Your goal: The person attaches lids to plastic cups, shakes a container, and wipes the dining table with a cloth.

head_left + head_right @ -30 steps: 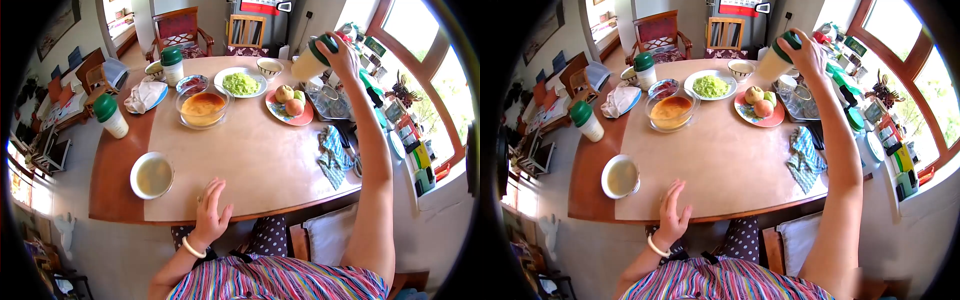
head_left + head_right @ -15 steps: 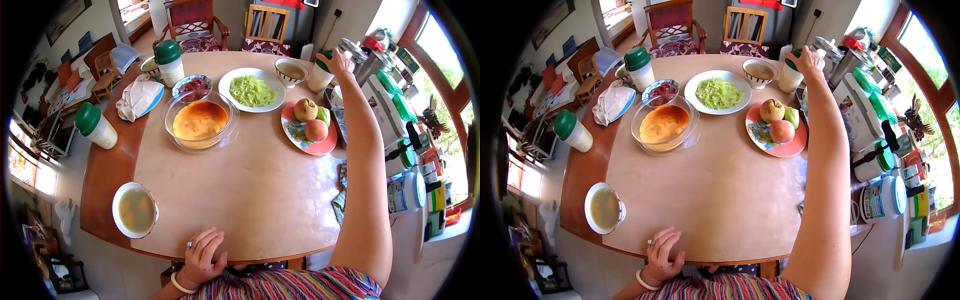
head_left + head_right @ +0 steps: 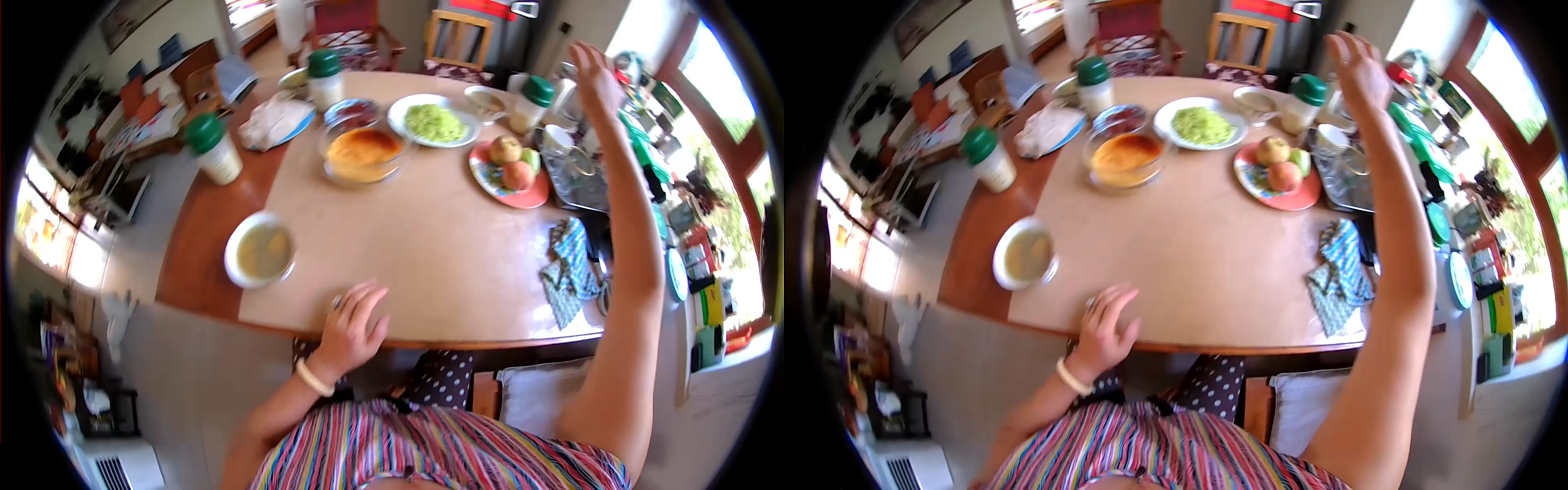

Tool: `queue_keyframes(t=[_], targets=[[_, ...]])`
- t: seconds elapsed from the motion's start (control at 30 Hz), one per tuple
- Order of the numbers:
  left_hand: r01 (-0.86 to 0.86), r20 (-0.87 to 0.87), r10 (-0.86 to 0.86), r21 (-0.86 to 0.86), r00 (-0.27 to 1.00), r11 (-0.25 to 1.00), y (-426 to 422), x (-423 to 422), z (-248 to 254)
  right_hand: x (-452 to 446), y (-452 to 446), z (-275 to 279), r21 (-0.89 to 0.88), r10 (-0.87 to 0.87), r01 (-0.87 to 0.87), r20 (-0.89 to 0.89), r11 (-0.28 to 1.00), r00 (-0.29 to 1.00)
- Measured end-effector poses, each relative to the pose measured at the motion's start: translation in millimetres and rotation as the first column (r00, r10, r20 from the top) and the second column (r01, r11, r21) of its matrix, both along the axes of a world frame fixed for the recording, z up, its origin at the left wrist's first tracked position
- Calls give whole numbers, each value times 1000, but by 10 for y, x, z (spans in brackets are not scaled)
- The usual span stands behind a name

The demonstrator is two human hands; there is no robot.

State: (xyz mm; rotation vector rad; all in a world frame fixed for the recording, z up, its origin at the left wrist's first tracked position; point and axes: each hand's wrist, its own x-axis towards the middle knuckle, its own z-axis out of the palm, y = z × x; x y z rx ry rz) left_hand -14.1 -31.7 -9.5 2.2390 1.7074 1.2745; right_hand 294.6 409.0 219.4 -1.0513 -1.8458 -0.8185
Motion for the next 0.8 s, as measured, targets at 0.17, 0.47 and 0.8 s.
queue_keyframes(t=[0.17, 0.47, 0.8], targets=[[37, 44, -43, 118, 998, 992, -44, -27, -31, -334, -1485, -124, -81, 325, -343, -178, 936, 929], [-312, 267, 201, 490, 942, 814, -503, -833, 406, -1211, -3106, -1438, -650, 232, -652, -616, 390, 753], [-46, 699, 368, -434, 613, 900, -58, -1956, 215, -2908, -3399, -1928, -704, 139, -709, -699, 35, 701]])
